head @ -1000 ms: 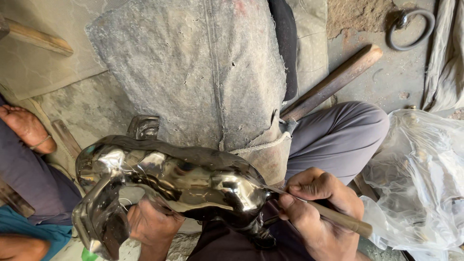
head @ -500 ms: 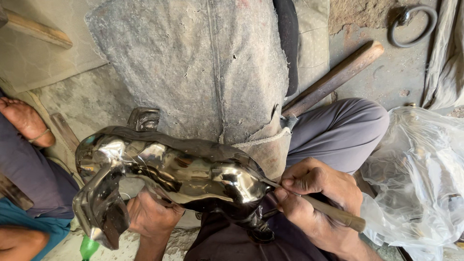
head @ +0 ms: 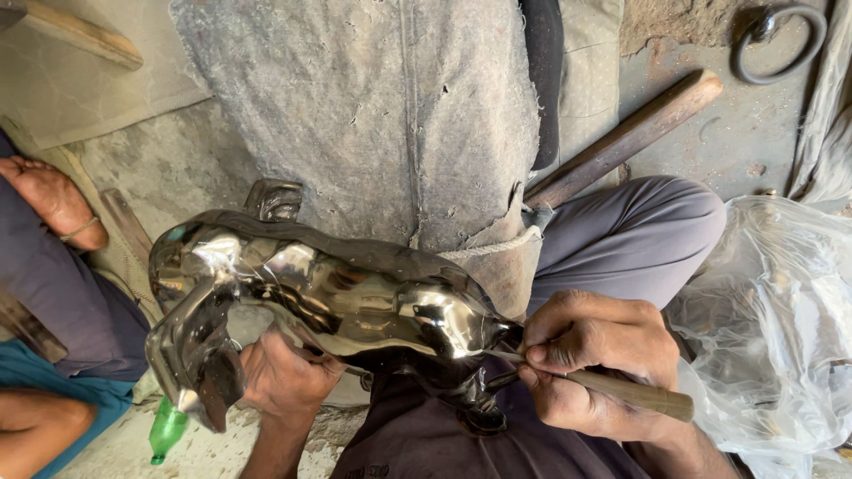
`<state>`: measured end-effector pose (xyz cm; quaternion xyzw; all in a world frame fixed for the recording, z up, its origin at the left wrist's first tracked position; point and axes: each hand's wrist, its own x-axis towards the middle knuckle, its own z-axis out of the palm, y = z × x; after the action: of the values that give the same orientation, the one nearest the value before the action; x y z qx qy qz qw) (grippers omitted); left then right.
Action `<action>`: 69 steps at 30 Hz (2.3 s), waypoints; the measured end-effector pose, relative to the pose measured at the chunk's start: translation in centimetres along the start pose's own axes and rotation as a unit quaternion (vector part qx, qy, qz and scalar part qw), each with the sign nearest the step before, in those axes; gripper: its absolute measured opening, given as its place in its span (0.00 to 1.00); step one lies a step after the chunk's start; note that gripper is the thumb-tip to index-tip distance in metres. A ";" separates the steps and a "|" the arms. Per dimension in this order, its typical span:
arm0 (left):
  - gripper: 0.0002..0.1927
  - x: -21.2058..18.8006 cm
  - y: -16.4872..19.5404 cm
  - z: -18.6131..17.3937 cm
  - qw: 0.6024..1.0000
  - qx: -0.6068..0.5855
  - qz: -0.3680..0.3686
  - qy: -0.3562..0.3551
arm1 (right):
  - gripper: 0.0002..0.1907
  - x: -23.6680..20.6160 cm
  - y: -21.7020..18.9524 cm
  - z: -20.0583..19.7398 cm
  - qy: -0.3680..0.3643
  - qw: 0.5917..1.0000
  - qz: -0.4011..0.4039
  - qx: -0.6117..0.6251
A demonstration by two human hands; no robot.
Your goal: The person sits on the floor and uses a small tool to polish and detail a shiny metal elephant statue. They rotate the statue to access different areas, including the legs, trunk, and back, while applying the tool to the surface.
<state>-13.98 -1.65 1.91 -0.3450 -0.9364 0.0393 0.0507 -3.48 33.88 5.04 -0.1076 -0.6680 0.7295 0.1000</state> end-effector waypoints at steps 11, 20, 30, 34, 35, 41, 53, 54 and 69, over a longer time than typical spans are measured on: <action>0.45 -0.7 0.6 -0.8 1.000 0.013 -0.006 -0.005 | 0.07 -4.2 -0.7 2.1 0.135 0.990 0.015 -0.040; 0.41 -0.2 1.7 -3.1 0.998 0.046 -0.028 0.026 | 0.07 -9.4 -0.7 7.7 0.253 0.967 -0.012 -0.013; 0.42 -0.5 1.7 -4.1 0.999 0.019 -0.004 0.042 | 0.07 -9.6 -0.8 9.8 0.278 0.960 -0.029 0.019; 0.44 -0.5 1.4 -3.7 0.999 0.020 -0.003 0.040 | 0.06 -9.5 -0.3 9.5 0.268 0.963 -0.029 0.000; 0.44 -0.5 1.4 -3.7 0.999 0.026 0.002 0.047 | 0.06 -9.5 -0.2 9.5 0.266 0.963 -0.030 0.011; 0.43 -0.8 1.3 -3.9 0.998 0.036 0.010 0.055 | 0.06 -9.5 -0.1 9.3 0.252 0.967 -0.038 -0.006; 0.44 -0.9 1.0 -3.5 0.998 0.033 0.013 0.060 | 0.07 -9.9 -0.5 9.8 0.237 0.958 -0.077 -0.142; 0.44 -1.0 1.0 -3.5 0.997 0.033 0.012 0.062 | 0.07 -9.9 -0.5 9.8 0.235 0.956 -0.084 -0.153; 0.46 -1.2 0.8 -3.2 0.996 0.039 0.027 0.076 | 0.11 -10.2 -1.2 10.4 0.191 0.946 -0.110 -0.236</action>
<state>-12.18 -1.65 4.91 -0.3698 -0.9180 0.0506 0.1337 3.28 21.09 7.33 -0.1918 -0.7968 0.5014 0.2772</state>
